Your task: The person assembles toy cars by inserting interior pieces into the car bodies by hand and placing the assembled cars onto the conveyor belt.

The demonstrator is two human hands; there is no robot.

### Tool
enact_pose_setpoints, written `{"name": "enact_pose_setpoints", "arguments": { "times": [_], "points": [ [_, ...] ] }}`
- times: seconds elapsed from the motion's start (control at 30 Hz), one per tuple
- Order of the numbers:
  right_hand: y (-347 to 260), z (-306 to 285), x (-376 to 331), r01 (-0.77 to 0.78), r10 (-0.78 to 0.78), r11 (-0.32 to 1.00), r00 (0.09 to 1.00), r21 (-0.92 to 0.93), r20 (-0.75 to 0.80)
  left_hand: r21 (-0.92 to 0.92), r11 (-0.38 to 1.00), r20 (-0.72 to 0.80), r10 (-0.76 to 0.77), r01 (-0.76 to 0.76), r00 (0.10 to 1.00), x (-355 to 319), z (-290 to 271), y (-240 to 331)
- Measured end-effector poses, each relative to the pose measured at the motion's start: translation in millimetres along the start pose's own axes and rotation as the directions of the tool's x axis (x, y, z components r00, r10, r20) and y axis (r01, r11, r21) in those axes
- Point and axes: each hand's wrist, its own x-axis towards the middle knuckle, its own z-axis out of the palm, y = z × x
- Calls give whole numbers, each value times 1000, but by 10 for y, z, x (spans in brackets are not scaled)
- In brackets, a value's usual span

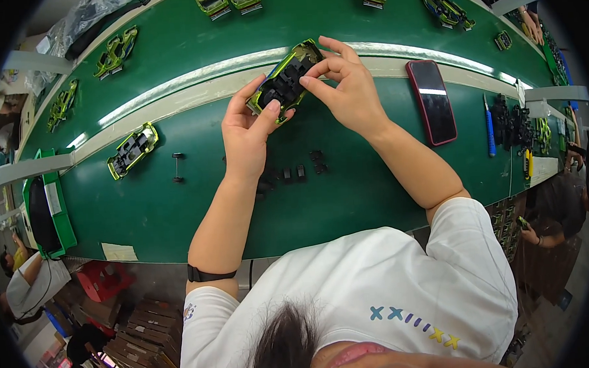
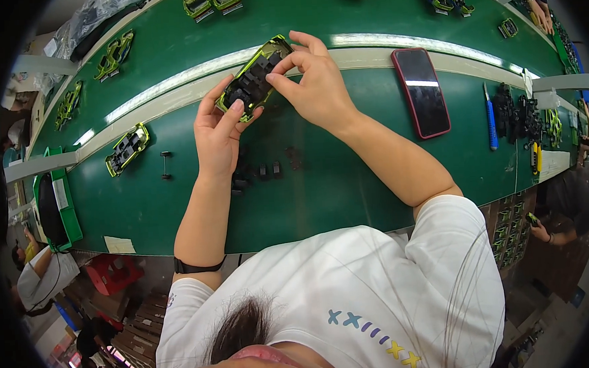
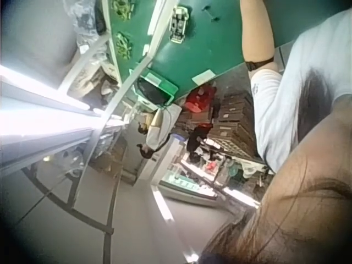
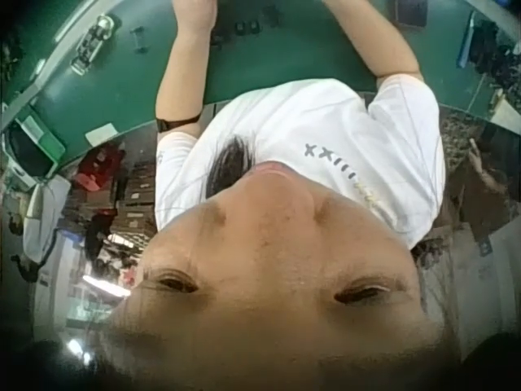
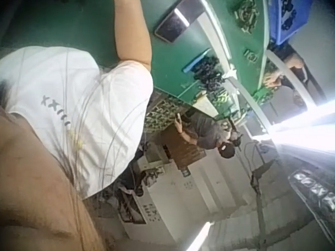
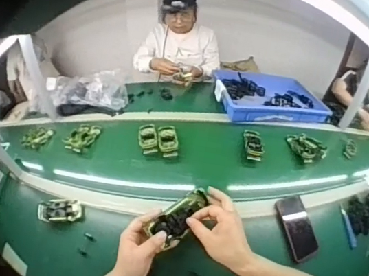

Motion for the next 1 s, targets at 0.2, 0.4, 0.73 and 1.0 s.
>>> {"name": "enact_pose_setpoints", "arguments": {
  "times": [0.2, 0.4, 0.73, 1.0],
  "points": [
    [48, 73, -47, 9, -9, 1000, 1000, -20, 0, 99, 992, 5, 84, -84, 996, -22, -2, -56],
    [37, 31, -40, 40, -43, 996, 999, -82, -32, 36, 997, 8, 67, -67, 998, -5, 72, -60],
    [-28, -23, -43, 43, -44, 999, 998, -32, -44, 125, 991, 27, 53, -56, 998, -26, 85, -54],
    [2, -121, 43, 132, -138, 989, 985, -66, -101, -50, 998, 2, -35, 35, 999, -6, 49, -36]
  ]
}}
